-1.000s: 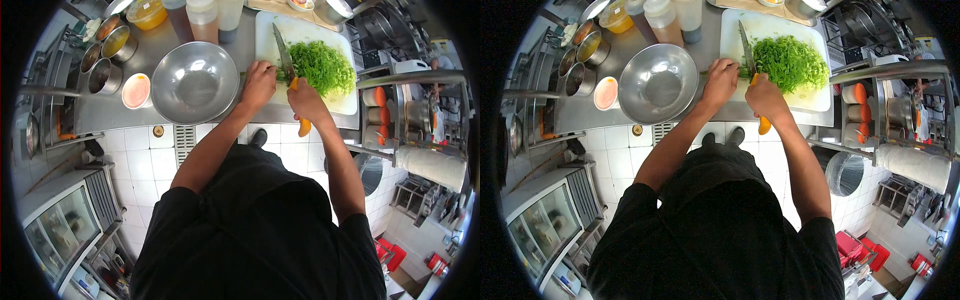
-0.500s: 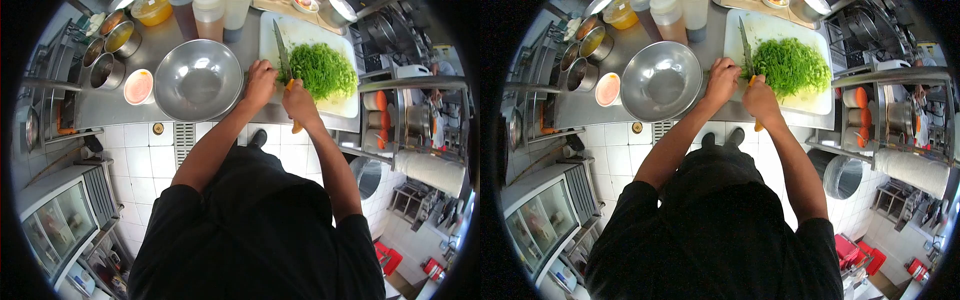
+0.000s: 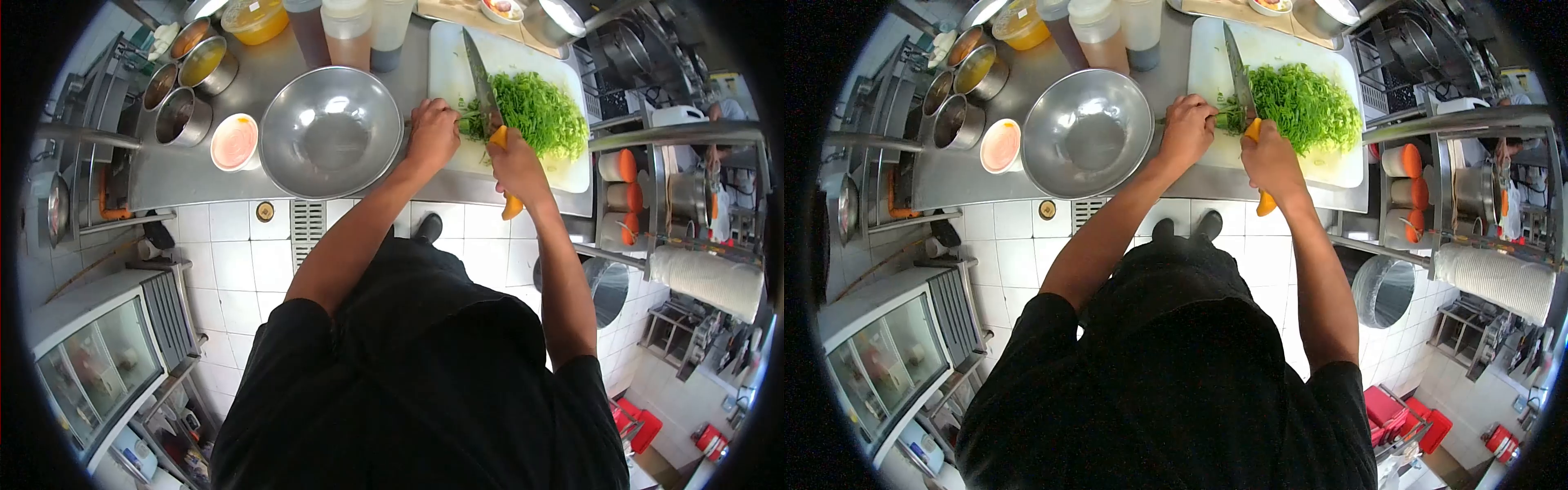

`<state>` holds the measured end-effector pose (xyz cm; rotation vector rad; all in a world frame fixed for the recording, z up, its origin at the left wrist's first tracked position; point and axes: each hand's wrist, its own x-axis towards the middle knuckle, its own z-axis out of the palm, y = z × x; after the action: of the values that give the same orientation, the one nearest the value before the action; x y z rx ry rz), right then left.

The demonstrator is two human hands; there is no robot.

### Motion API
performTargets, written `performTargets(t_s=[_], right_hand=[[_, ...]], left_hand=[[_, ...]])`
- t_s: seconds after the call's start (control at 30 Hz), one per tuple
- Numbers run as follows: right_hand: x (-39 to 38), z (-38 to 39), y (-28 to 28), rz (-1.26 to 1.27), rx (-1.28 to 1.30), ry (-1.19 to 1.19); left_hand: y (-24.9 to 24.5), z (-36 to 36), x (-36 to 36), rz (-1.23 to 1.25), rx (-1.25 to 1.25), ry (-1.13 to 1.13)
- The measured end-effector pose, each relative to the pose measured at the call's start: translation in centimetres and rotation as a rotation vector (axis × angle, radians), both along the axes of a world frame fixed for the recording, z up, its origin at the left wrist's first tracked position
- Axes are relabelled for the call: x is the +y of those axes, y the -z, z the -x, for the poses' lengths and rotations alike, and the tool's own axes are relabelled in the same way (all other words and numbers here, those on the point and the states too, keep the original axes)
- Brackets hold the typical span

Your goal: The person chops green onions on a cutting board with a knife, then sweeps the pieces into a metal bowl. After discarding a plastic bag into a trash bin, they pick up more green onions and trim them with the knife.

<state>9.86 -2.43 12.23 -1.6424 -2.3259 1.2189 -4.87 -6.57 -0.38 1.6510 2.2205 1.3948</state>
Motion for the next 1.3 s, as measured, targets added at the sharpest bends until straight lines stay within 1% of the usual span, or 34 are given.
performTargets(t_s=[0.1, 0.2, 0.3, 0.4, 0.5, 0.6, 0.63, 0.73, 0.83, 0.93, 1.07, 1.13, 1.17, 1.27, 1.3], right_hand=[[-0.7, -0.8, -1.4, 0.010, 0.042, 0.054], [-1.3, -1.9, -1.9, 0.008, 0.083, 0.103], [-1.8, -2.8, -1.7, 0.009, 0.131, 0.153], [-2.4, -3.9, -2.0, 0.052, 0.213, 0.210], [-3.2, -5.3, -3.0, 0.073, 0.276, 0.273], [-4.4, -6.9, -3.4, 0.079, 0.336, 0.323], [-4.7, -7.4, -3.6, 0.095, 0.351, 0.330], [-5.4, -9.3, -4.5, 0.120, 0.381, 0.363], [-6.2, -12.4, -5.3, 0.094, 0.426, 0.401], [-7.4, -17.2, -6.1, 0.071, 0.439, 0.421], [-9.3, -24.0, -5.5, 0.096, 0.479, 0.482], [-9.9, -27.6, -4.8, 0.105, 0.480, 0.486], [-10.1, -29.5, -4.3, 0.116, 0.493, 0.487], [-10.3, -35.3, -3.0, 0.151, 0.533, 0.498], [-10.3, -37.2, -2.6, 0.165, 0.543, 0.508]], left_hand=[[-0.7, -0.4, 0.0, -0.010, 0.010, -0.042], [-1.6, -0.3, 0.5, 0.067, 0.036, -0.045], [-2.2, -0.2, 1.5, 0.149, 0.044, -0.100], [-3.2, -0.8, 2.3, 0.110, -0.047, -0.038], [-7.9, -2.4, 1.1, 0.100, -0.614, 0.113], [-8.0, -4.2, 1.0, 0.137, -0.785, 0.296], [-8.1, -4.7, 0.9, 0.135, -0.745, 0.310], [-8.9, -6.5, 0.3, 0.105, -0.815, 0.234], [-8.1, -6.9, -0.8, 0.025, -0.485, 0.161], [-7.4, -6.8, -1.2, 0.166, -0.344, 0.119], [-4.8, -8.4, 0.4, 0.115, 0.058, 0.154], [-3.9, -9.8, 1.6, 0.099, 0.232, 0.148], [-3.2, -10.1, 2.3, 0.102, 0.307, 0.100], [-2.4, -10.8, 3.3, 0.116, 0.361, 0.035], [-2.8, -11.1, 3.4, 0.079, 0.346, 0.012]])
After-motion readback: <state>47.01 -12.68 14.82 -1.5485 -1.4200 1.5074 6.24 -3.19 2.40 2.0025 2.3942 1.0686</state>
